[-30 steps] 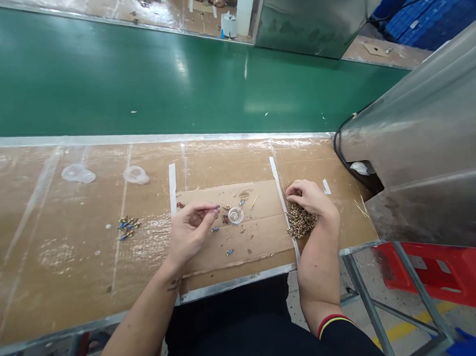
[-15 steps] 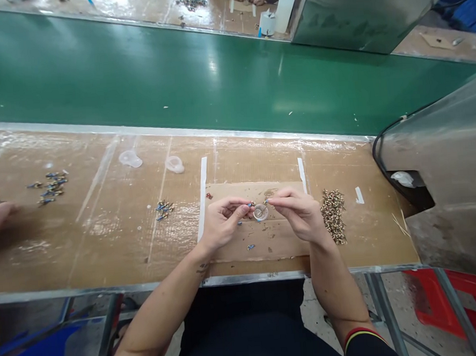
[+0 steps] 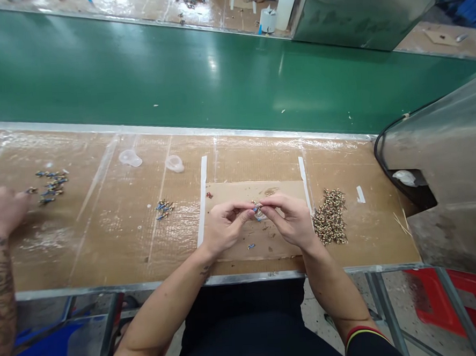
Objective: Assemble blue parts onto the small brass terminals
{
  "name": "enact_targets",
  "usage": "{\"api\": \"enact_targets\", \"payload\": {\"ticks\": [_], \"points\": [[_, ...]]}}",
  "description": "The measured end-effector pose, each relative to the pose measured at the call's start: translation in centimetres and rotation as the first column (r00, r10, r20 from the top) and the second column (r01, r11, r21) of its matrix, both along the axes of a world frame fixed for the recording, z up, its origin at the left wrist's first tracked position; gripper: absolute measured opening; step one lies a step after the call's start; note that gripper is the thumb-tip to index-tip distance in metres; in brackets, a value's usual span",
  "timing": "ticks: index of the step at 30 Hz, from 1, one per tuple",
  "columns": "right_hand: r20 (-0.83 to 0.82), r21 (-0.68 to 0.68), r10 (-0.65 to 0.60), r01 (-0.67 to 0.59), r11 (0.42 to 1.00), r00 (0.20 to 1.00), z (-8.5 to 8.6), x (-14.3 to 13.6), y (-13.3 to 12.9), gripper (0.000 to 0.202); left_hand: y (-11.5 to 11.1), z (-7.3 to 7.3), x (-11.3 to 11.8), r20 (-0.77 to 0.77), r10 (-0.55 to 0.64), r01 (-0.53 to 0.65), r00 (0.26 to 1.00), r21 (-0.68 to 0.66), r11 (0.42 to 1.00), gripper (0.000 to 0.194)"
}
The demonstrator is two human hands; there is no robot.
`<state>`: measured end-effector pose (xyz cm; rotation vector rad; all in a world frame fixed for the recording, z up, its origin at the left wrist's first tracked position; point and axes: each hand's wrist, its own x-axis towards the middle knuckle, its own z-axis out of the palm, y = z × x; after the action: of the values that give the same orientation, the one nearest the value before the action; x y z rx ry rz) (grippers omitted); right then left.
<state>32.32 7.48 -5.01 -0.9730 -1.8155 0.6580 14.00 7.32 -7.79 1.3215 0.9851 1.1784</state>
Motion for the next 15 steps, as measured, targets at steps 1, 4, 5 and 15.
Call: {"api": "enact_targets", "payload": {"ticks": [1, 4, 5, 15], "points": [[-0.01, -0.013, -0.014, 0.014, 1.0, 1.0, -0.1, -0.1, -0.1, 0.01, 0.0, 0.0, 0.1, -0.002, 0.004, -0.004, 1.0, 0.009, 1.0, 0.025], [-0.051, -0.071, -0.034, 0.03, 0.997, 0.998, -0.4, -0.2, -0.3, 0.011, -0.1, 0.1, 0.2, 0.005, 0.026, -0.026, 1.0, 0.058, 0.998, 0.021], [-0.066, -0.09, -0.036, 0.03, 0.995, 0.997, -0.5, -0.2, -0.3, 0.012, -0.1, 0.1, 0.2, 0.008, 0.031, -0.031, 0.999, 0.081, 0.996, 0.019], [-0.063, -0.14, -0.054, 0.044, 0.989, 0.997, -1.2, 0.0, -0.8, 0.019, 0.1, 0.1, 0.1, -0.149, 0.088, -0.02, 0.985, 0.409, 0.912, 0.005]]}}
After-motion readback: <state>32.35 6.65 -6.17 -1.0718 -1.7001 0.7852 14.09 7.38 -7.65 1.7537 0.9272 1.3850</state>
